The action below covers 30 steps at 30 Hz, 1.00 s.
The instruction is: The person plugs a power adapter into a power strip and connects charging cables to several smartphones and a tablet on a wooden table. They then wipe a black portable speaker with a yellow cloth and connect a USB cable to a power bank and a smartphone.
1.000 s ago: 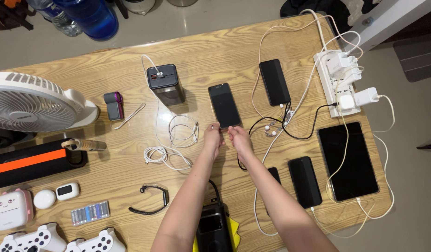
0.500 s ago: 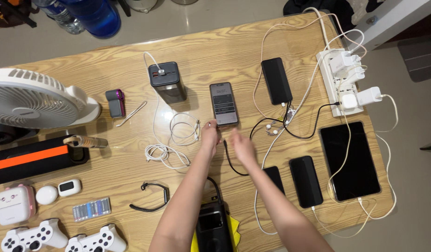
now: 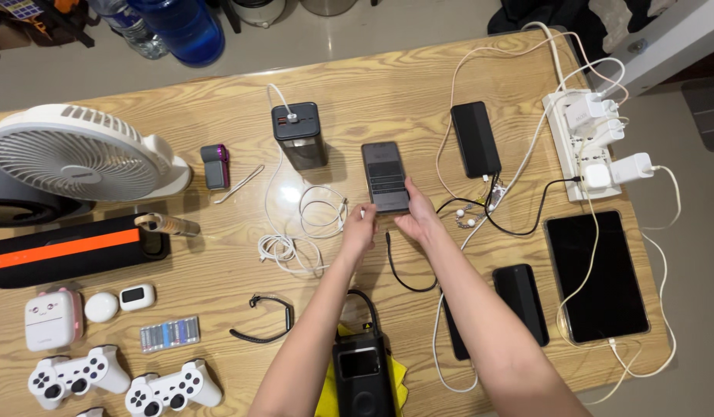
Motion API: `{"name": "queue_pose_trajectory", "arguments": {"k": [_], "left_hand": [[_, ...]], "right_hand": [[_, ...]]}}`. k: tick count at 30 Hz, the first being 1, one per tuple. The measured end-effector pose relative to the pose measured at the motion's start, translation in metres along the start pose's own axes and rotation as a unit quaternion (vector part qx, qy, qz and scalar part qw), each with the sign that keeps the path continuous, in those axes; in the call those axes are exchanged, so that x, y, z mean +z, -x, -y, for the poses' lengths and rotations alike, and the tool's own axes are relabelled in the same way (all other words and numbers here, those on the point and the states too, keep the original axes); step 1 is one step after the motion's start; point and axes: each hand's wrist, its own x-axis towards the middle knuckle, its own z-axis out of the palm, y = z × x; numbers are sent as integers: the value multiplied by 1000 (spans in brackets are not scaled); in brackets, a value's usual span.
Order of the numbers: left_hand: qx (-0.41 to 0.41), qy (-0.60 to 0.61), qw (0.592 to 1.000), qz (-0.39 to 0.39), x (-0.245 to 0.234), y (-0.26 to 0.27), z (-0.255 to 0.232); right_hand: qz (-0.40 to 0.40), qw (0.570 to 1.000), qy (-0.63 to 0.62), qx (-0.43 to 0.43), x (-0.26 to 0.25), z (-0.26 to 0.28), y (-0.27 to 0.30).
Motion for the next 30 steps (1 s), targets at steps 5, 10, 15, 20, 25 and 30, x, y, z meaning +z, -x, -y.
{"name": "queue_pose_trajectory", "arguments": {"k": [5,10,15,20,25,30], "left_hand": [[59,133,986,84,-22,30,14],[146,44,979,134,-41,97,4],[199,86,964,151,-34,156,-22],[205,126,959,148,-20,186,-38],[206,156,955,145,-10,197,-46],[215,127,959,135,-8,200,-45]], "right_hand": [[74,994,54,-54,66,17,65],[177,979,33,-93,124,47,117],[246,963,19,-109,150,52,149],[269,958,-60,-78,166,44,169],[245,963,-97,-56,183,32,185],[220,971,-60,-68,190,26,194]]}}
